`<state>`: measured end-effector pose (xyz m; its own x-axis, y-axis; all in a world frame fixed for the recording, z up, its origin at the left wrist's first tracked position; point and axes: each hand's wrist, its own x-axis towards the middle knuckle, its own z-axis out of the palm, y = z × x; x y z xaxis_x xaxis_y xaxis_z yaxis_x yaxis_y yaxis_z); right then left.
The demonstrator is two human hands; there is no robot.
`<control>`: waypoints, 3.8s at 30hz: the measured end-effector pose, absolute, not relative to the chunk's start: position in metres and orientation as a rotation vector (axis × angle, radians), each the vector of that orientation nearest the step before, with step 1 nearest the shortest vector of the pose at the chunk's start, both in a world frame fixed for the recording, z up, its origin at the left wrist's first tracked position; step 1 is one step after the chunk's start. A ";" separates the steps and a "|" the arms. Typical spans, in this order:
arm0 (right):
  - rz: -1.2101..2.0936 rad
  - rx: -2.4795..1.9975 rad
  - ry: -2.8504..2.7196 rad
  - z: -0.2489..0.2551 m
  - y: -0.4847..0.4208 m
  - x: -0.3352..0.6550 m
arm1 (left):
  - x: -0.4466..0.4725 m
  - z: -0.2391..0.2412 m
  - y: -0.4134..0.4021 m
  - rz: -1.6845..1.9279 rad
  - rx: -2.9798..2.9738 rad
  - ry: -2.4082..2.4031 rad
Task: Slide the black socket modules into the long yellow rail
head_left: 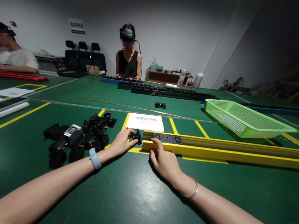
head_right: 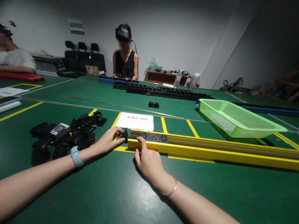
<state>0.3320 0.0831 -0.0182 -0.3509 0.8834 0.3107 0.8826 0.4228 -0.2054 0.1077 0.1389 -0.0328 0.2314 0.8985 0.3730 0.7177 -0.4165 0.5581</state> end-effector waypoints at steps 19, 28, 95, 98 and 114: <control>0.222 -1.162 -2.460 -0.019 0.084 0.336 | 0.110 -0.020 0.127 1.171 1.894 1.409; 0.267 -1.156 -2.477 -0.018 0.086 0.339 | 0.118 -0.021 0.131 1.274 1.434 1.076; 0.287 -1.148 -2.503 -0.016 0.086 0.337 | 0.118 -0.027 0.128 1.030 1.431 0.992; 0.278 -1.146 -2.506 -0.016 0.087 0.337 | 0.117 -0.027 0.128 1.021 1.448 0.971; 0.273 -1.157 -2.508 -0.017 0.087 0.336 | 0.113 -0.027 0.129 0.964 1.423 1.026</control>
<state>0.3364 0.0870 -0.0168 -0.5980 0.7635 0.2439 0.6931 0.6454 -0.3210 0.1133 0.1287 -0.0267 0.2989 0.9541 0.0198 0.0789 -0.0454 0.9959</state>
